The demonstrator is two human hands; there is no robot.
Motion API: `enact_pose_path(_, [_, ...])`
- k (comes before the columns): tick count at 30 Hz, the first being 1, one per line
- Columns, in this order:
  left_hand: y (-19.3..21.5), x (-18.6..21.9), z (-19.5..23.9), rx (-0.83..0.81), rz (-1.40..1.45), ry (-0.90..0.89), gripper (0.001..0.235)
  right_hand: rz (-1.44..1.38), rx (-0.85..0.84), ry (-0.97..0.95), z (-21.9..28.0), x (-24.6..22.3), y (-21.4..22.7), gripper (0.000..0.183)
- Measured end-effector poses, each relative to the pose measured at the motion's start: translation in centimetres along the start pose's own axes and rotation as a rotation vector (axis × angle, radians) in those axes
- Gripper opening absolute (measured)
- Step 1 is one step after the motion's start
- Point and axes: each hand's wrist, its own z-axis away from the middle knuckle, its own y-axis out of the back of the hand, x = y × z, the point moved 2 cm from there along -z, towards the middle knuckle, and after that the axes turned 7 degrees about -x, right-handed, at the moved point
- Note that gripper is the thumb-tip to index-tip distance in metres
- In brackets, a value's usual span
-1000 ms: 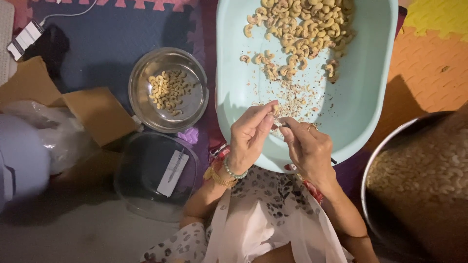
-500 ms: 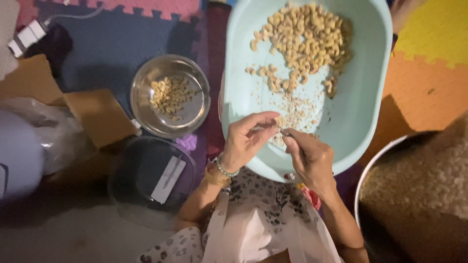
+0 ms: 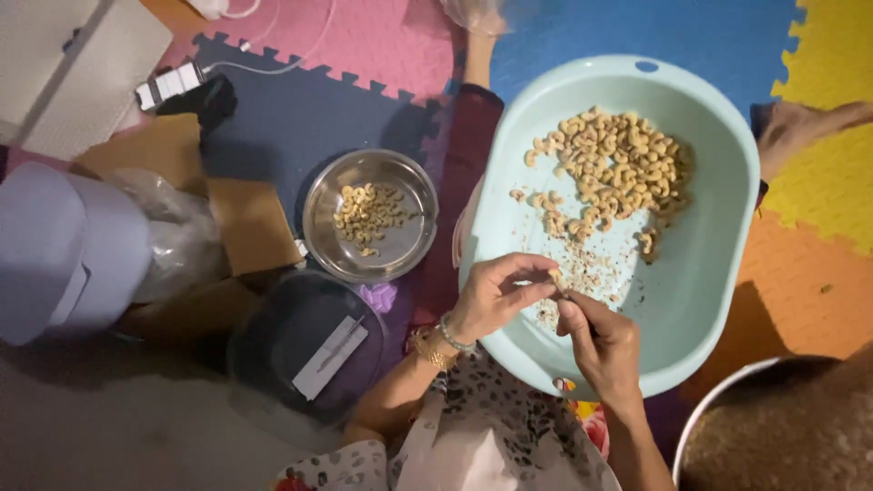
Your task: The person sits on the floor and peels the skin off cashew nuts using a small knife. They hold the cashew in one hand and scrape the skin with the knife in the other, placing the peeled nuts into a metal bowl.
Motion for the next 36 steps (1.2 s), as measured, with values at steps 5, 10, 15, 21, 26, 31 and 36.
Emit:
enact_pose_path(5, [0.8, -1.3, -0.3, -0.019, 0.148, -0.034, 0.029, -0.062, -0.054, 0.103, -0.4, 1.0, 0.1, 0.020])
enact_pose_path(10, [1.7, -0.5, -0.8, -0.084, 0.096, 0.000, 0.027, -0.157, -0.109, 0.097, -0.9, 0.2, 0.2, 0.019])
enact_pose_path(15, [1.8, -0.4, -0.7, -0.126, 0.082, -0.008, 0.034, -0.184, -0.117, 0.101, -0.7, 0.4, 0.3, 0.019])
enact_pose_path(21, [1.9, 0.3, -0.1, -0.129, 0.007, 0.019, 0.033, -0.175, 0.011, 0.082, -0.8, 0.6, 0.6, 0.014])
enact_pose_path(26, [1.4, 0.4, -0.4, -0.144, 0.000, -0.035, 0.030, -0.299, -0.016, 0.039, -1.3, 0.2, 0.2, 0.011])
enact_pose_path(31, [0.7, -0.7, -0.2, -0.135, 0.046, -0.058, 0.035, -0.457, -0.043, -0.071, -0.5, 3.7, -0.2, 0.020])
enact_pose_path(36, [0.3, 0.7, -0.5, -0.137, -0.023, -0.110, 0.035, -0.665, -0.063, -0.125, -0.9, 3.3, -0.8, 0.023])
